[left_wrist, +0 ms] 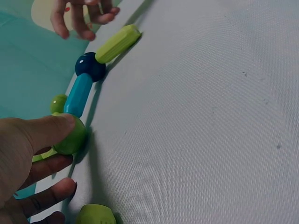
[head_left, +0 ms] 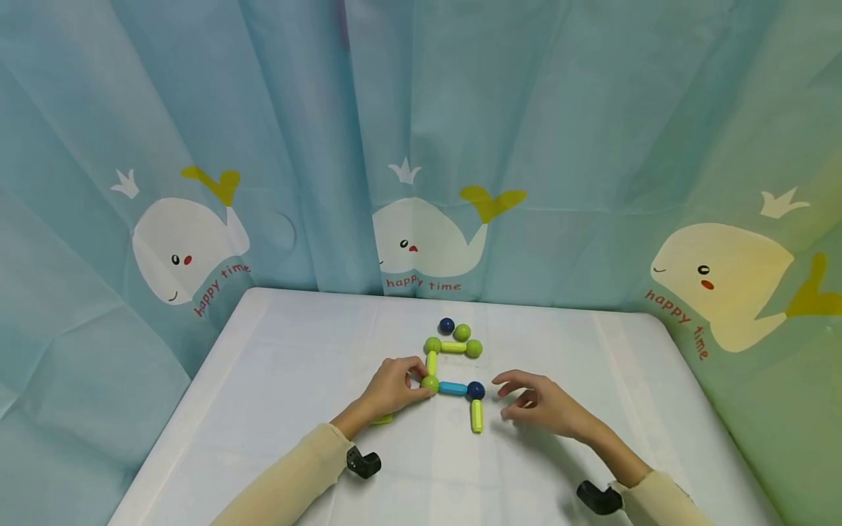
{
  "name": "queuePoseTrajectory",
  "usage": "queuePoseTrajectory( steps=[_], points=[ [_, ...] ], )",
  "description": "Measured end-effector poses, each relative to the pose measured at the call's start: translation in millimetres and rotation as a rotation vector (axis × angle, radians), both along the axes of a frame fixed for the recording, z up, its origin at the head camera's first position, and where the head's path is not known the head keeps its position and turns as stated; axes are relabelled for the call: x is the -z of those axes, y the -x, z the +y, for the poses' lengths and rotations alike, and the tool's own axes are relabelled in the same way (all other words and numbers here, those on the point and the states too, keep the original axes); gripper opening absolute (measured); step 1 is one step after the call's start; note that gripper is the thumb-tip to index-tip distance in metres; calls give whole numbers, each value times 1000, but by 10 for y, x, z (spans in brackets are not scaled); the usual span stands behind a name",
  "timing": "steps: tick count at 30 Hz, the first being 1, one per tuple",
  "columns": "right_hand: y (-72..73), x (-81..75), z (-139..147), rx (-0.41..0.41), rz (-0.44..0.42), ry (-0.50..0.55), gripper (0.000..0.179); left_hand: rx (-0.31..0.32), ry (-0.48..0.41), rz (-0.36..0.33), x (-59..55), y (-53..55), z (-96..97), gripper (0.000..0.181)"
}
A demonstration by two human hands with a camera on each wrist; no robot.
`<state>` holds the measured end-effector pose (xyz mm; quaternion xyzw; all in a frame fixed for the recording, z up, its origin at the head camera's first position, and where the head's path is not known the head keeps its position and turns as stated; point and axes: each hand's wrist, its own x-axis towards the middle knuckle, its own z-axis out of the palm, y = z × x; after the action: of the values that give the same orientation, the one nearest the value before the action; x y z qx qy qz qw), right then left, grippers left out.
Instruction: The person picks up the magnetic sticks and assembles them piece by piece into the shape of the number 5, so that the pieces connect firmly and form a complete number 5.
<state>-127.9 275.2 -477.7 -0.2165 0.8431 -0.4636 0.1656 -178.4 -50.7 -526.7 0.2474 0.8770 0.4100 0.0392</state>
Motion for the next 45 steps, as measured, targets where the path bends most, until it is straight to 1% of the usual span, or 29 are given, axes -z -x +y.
queuePoseTrajectory(
  steps=[4, 9, 15, 22, 25, 29, 32, 36, 45],
  points=[
    [75, -121, 102, 3, 85, -35, 48, -2, -3, 2, 7, -2, -5, 22],
    [133, -241, 168, 17, 147, -64, 45, 3, -7, 8, 16, 3, -5, 22],
    [239, -327, 189, 26, 178, -121, 46, 4, 0, 7, 13, 9, -3, 22],
    [433, -428, 141, 36, 216, -157, 46, -3, 2, 2, 8, 12, -2, 22],
    [518, -477, 109, 45, 222, -171, 46, 1, 0, 1, 11, 12, 0, 22],
    [636, -522, 61, 37, 232, -169, 46, 10, -12, -1, 15, 9, 1, 22],
    [730, -540, 17, 26, 243, -167, 46, 14, -19, 1, 16, 9, -3, 22],
    [858, -538, -53, 30, 246, -183, 45, 16, -24, 5, 16, 9, -11, 22],
    [1154, -370, -200, 22, 197, -186, 46, 16, -15, -8, 37, 26, -8, 22]
  ],
)
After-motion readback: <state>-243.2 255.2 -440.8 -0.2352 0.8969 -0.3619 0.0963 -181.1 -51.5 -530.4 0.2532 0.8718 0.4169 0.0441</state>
